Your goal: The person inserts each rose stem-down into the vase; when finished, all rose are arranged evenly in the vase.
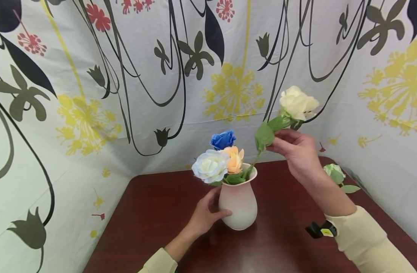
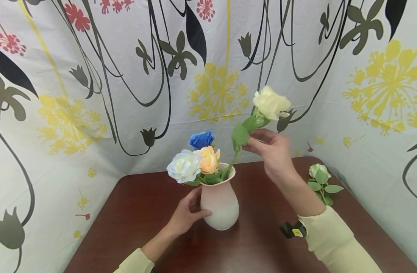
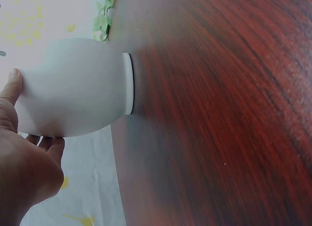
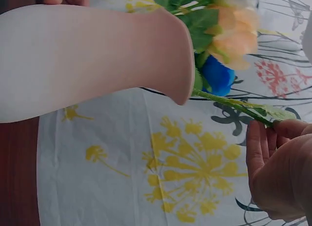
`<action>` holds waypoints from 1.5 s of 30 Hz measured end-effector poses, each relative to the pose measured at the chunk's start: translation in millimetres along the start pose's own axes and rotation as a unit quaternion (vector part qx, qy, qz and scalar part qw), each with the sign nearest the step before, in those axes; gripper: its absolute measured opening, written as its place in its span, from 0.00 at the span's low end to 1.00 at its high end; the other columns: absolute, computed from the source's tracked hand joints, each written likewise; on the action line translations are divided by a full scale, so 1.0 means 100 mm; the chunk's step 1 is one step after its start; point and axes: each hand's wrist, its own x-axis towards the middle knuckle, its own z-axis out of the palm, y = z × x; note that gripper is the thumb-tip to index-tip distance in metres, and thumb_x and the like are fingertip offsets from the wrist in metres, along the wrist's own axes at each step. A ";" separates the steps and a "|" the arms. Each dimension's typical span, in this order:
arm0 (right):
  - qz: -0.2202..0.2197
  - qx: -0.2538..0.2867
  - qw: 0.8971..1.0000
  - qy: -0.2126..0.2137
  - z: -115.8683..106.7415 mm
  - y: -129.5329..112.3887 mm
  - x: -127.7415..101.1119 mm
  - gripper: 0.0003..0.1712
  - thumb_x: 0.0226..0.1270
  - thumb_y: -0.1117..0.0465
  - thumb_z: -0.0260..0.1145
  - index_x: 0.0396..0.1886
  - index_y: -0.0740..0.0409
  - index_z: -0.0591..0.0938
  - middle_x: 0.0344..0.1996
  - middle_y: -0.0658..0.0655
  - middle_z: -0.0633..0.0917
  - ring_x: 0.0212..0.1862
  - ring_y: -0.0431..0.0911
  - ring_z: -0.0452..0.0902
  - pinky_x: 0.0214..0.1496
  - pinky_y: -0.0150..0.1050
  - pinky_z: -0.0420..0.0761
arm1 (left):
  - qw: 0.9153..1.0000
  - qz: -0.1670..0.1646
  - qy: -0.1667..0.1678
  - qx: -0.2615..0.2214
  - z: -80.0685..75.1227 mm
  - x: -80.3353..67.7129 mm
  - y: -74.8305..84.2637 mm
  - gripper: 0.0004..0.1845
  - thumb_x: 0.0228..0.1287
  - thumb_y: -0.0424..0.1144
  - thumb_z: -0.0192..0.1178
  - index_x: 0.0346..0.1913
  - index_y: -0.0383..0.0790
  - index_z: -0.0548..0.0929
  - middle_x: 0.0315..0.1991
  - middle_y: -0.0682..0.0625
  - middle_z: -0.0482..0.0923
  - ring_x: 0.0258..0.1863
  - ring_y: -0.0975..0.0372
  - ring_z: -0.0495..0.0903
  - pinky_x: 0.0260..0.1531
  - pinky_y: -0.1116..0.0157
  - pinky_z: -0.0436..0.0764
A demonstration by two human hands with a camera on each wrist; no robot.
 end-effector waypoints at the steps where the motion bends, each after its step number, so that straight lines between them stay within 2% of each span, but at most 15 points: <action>1: 0.004 -0.018 1.000 -0.005 0.01 0.03 0.00 0.07 0.71 0.75 0.70 0.44 0.65 0.90 0.39 0.55 0.92 0.40 0.45 0.91 0.47 0.41 0.90 | 1.000 -0.001 0.000 -0.001 0.00 0.00 0.00 0.42 0.65 0.50 0.77 0.79 0.64 0.68 0.75 0.59 0.72 0.73 0.58 0.74 0.69 0.51 0.77; 5: 0.021 -0.094 0.995 -0.025 0.07 0.15 -0.02 0.07 0.71 0.73 0.71 0.47 0.69 0.89 0.37 0.52 0.92 0.39 0.44 0.91 0.48 0.39 0.90 | 1.000 -0.001 0.000 -0.001 0.00 0.00 0.01 0.43 0.65 0.50 0.77 0.80 0.62 0.68 0.76 0.57 0.71 0.73 0.57 0.74 0.69 0.50 0.77; 9: 0.027 -0.188 0.981 -0.045 0.12 0.28 -0.05 0.11 0.71 0.71 0.73 0.48 0.75 0.87 0.37 0.52 0.92 0.41 0.41 0.89 0.48 0.34 0.88 | 1.000 0.001 -0.001 0.002 -0.01 0.00 0.02 0.43 0.65 0.50 0.77 0.80 0.62 0.67 0.76 0.57 0.72 0.73 0.57 0.74 0.68 0.50 0.77; 11: 0.026 -0.244 0.968 -0.056 0.15 0.35 -0.07 0.10 0.70 0.70 0.73 0.46 0.74 0.88 0.37 0.55 0.92 0.41 0.40 0.88 0.46 0.32 0.87 | 1.000 0.002 -0.001 0.003 -0.01 0.00 0.03 0.43 0.65 0.50 0.77 0.80 0.63 0.67 0.76 0.58 0.72 0.72 0.58 0.74 0.68 0.50 0.77; 14: 0.034 -0.325 0.942 -0.083 0.17 0.43 -0.11 0.08 0.70 0.68 0.73 0.44 0.68 0.91 0.40 0.58 0.92 0.41 0.42 0.86 0.42 0.32 0.85 | 1.000 0.001 -0.001 0.004 -0.01 0.00 0.03 0.43 0.65 0.50 0.77 0.80 0.63 0.67 0.75 0.58 0.72 0.72 0.58 0.75 0.68 0.51 0.77; 17: 0.042 -0.368 0.924 -0.097 0.18 0.48 -0.14 0.08 0.71 0.65 0.72 0.46 0.63 0.92 0.43 0.58 0.92 0.44 0.46 0.86 0.42 0.32 0.85 | 1.000 0.002 -0.002 0.004 -0.01 0.00 0.02 0.43 0.65 0.50 0.77 0.80 0.63 0.68 0.75 0.58 0.72 0.71 0.58 0.75 0.68 0.51 0.78; 19: 0.044 -0.368 0.925 -0.090 0.19 0.50 -0.16 0.09 0.73 0.63 0.72 0.48 0.62 0.92 0.45 0.58 0.92 0.47 0.47 0.85 0.44 0.32 0.85 | 1.000 0.002 -0.004 0.003 -0.01 0.00 0.02 0.43 0.65 0.50 0.77 0.80 0.63 0.67 0.75 0.58 0.72 0.72 0.58 0.75 0.68 0.51 0.78; 22: 0.038 -0.341 0.937 -0.065 0.20 0.53 -0.17 0.11 0.74 0.61 0.72 0.50 0.62 0.92 0.46 0.59 0.92 0.49 0.47 0.85 0.46 0.31 0.85 | 1.000 0.002 -0.005 0.003 -0.01 0.01 0.03 0.43 0.65 0.50 0.77 0.80 0.64 0.67 0.75 0.58 0.72 0.72 0.58 0.74 0.68 0.51 0.77; 24: 0.035 -0.323 0.944 -0.051 0.21 0.55 -0.17 0.12 0.74 0.61 0.73 0.50 0.63 0.92 0.45 0.60 0.92 0.47 0.46 0.85 0.45 0.31 0.84 | 1.000 0.001 -0.005 0.003 -0.02 0.01 0.03 0.43 0.65 0.50 0.77 0.80 0.64 0.67 0.75 0.58 0.72 0.72 0.58 0.74 0.68 0.51 0.77; 26: 0.031 -0.320 0.946 -0.042 0.22 0.58 -0.18 0.10 0.73 0.63 0.73 0.48 0.64 0.92 0.43 0.61 0.92 0.45 0.44 0.85 0.44 0.30 0.84 | 1.000 0.001 -0.004 0.002 -0.02 0.01 0.02 0.43 0.65 0.50 0.77 0.80 0.64 0.67 0.75 0.58 0.72 0.72 0.58 0.74 0.68 0.51 0.77; 28: 0.027 -0.327 0.944 -0.037 0.23 0.61 -0.18 0.08 0.71 0.66 0.74 0.45 0.65 0.92 0.40 0.61 0.91 0.42 0.44 0.85 0.41 0.29 0.84 | 1.000 0.002 -0.003 0.003 -0.02 0.01 0.02 0.43 0.65 0.50 0.77 0.79 0.64 0.68 0.75 0.58 0.73 0.72 0.58 0.75 0.68 0.51 0.78; 33: -0.005 -0.381 0.924 -0.037 0.26 0.64 -0.20 0.03 0.64 0.70 0.73 0.36 0.64 0.91 0.34 0.58 0.88 0.36 0.47 0.79 0.36 0.31 0.79 | 1.000 0.005 -0.003 0.003 -0.02 0.01 0.00 0.42 0.65 0.49 0.77 0.79 0.64 0.68 0.75 0.59 0.73 0.71 0.59 0.75 0.68 0.52 0.78; 35: -0.005 -0.386 0.922 -0.034 0.28 0.65 -0.21 0.02 0.63 0.70 0.73 0.35 0.64 0.91 0.33 0.58 0.87 0.36 0.48 0.78 0.36 0.32 0.79 | 1.000 0.007 -0.003 0.003 -0.01 0.01 0.00 0.42 0.66 0.49 0.77 0.79 0.64 0.68 0.75 0.59 0.73 0.71 0.59 0.75 0.68 0.52 0.78; 41: 0.096 -0.285 0.953 -0.030 0.25 0.67 -0.27 0.14 0.71 0.64 0.74 0.51 0.68 0.86 0.48 0.63 0.86 0.49 0.48 0.80 0.45 0.30 0.82 | 1.000 0.003 -0.002 0.003 0.00 0.00 -0.01 0.42 0.66 0.49 0.76 0.79 0.64 0.68 0.75 0.59 0.73 0.71 0.59 0.75 0.68 0.52 0.78; 45: 0.142 -0.228 0.963 -0.036 0.21 0.66 -0.31 0.24 0.73 0.58 0.74 0.61 0.67 0.83 0.55 0.62 0.83 0.56 0.48 0.77 0.53 0.30 0.82 | 1.000 -0.003 -0.001 0.001 -0.01 -0.01 0.00 0.42 0.66 0.49 0.76 0.79 0.64 0.68 0.75 0.58 0.73 0.71 0.59 0.75 0.68 0.52 0.77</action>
